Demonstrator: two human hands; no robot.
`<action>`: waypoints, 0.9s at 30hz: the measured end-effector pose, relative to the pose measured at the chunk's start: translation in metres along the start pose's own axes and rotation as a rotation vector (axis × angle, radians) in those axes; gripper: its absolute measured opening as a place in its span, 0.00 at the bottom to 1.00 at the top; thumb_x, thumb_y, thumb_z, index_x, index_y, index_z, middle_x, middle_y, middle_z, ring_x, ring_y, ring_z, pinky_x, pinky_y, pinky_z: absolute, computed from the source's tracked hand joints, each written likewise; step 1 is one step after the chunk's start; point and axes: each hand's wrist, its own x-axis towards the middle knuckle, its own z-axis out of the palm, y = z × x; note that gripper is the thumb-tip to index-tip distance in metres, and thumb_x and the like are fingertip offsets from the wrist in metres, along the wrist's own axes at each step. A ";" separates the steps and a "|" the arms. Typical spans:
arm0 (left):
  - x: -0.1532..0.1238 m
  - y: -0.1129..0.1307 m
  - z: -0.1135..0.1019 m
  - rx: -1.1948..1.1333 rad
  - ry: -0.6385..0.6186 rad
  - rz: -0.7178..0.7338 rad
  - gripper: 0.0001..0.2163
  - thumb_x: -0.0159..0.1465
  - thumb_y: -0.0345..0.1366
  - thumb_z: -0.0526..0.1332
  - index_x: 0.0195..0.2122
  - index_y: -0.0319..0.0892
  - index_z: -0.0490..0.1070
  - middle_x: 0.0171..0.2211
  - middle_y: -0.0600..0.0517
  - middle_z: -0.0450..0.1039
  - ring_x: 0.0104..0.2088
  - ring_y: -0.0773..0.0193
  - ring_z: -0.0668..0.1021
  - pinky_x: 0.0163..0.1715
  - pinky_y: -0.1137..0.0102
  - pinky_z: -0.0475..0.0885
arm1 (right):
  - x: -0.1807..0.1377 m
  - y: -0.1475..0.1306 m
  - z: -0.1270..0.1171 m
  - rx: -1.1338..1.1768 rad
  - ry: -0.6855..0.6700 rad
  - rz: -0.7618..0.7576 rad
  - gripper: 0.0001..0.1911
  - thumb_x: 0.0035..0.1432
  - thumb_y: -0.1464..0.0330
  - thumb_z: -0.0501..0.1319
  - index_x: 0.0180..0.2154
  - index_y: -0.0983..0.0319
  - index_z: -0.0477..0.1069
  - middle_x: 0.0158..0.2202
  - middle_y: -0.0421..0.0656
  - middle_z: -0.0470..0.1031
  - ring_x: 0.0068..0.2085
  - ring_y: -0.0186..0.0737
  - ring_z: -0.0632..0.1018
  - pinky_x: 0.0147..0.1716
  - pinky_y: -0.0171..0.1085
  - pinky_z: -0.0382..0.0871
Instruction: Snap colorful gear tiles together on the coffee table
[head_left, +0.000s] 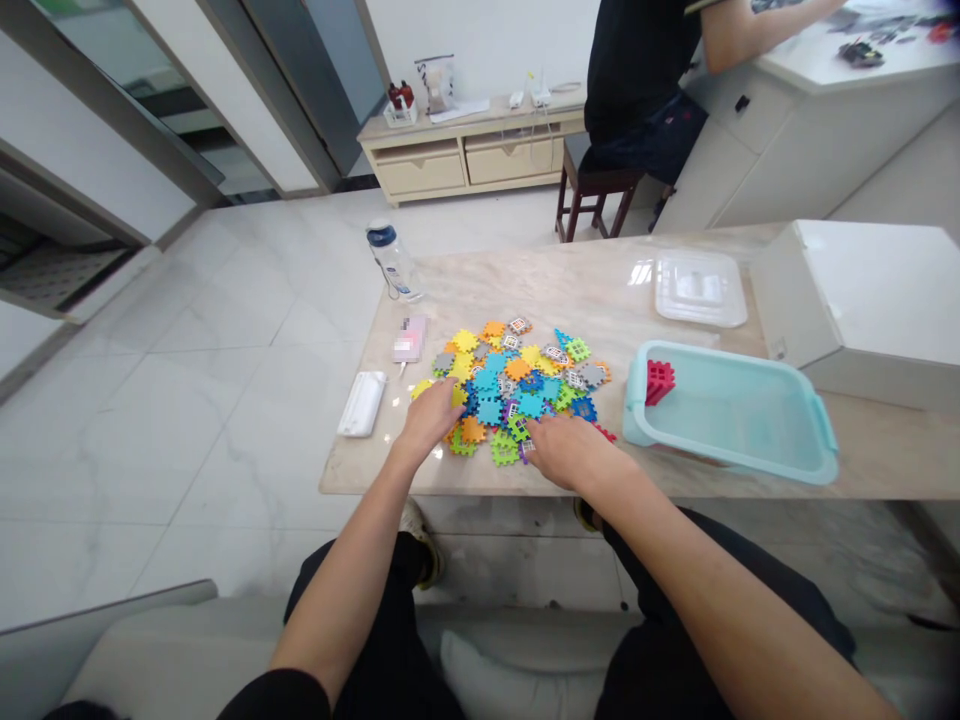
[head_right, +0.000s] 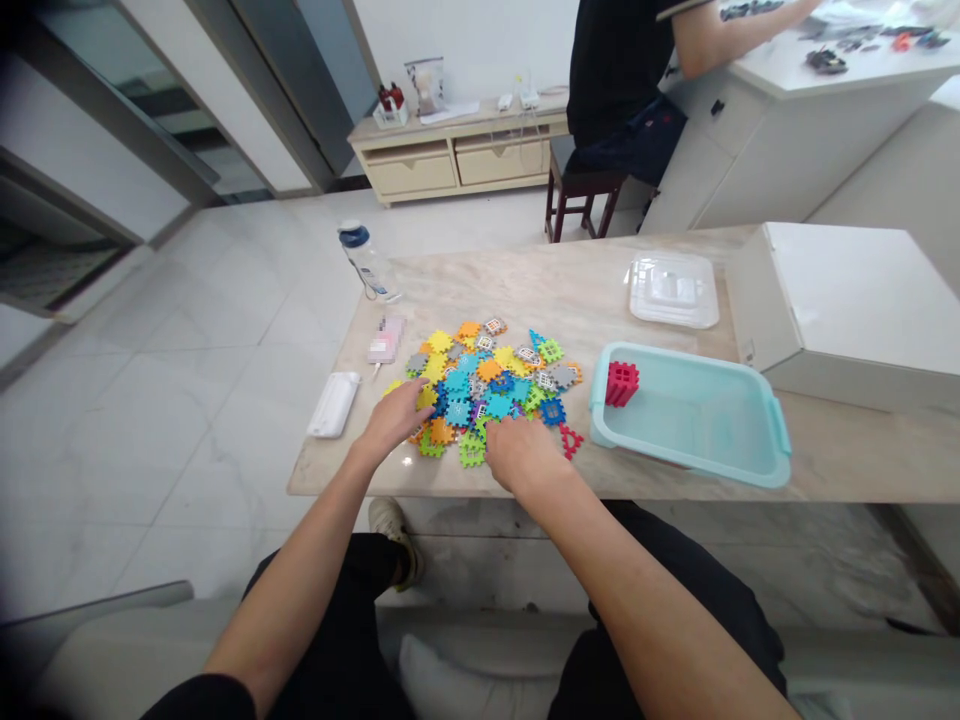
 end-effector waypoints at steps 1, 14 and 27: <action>-0.001 -0.001 -0.001 -0.017 0.019 0.006 0.25 0.73 0.38 0.65 0.70 0.41 0.69 0.68 0.37 0.76 0.67 0.44 0.78 0.64 0.57 0.74 | 0.001 -0.001 0.001 0.004 -0.004 -0.003 0.20 0.78 0.66 0.59 0.63 0.68 0.78 0.60 0.63 0.83 0.58 0.60 0.85 0.57 0.52 0.79; -0.079 -0.072 -0.013 0.013 -0.010 -0.029 0.25 0.76 0.43 0.63 0.71 0.43 0.68 0.64 0.39 0.78 0.63 0.42 0.80 0.59 0.55 0.76 | 0.022 -0.033 0.007 -0.072 -0.045 -0.061 0.19 0.78 0.68 0.56 0.62 0.66 0.78 0.59 0.62 0.83 0.58 0.60 0.85 0.56 0.52 0.79; -0.070 -0.094 -0.017 -0.091 0.063 0.077 0.23 0.76 0.40 0.62 0.71 0.45 0.68 0.70 0.42 0.72 0.69 0.46 0.74 0.70 0.54 0.69 | 0.038 -0.060 0.007 -0.079 -0.110 -0.144 0.21 0.79 0.62 0.57 0.63 0.66 0.76 0.61 0.61 0.82 0.60 0.59 0.84 0.59 0.49 0.76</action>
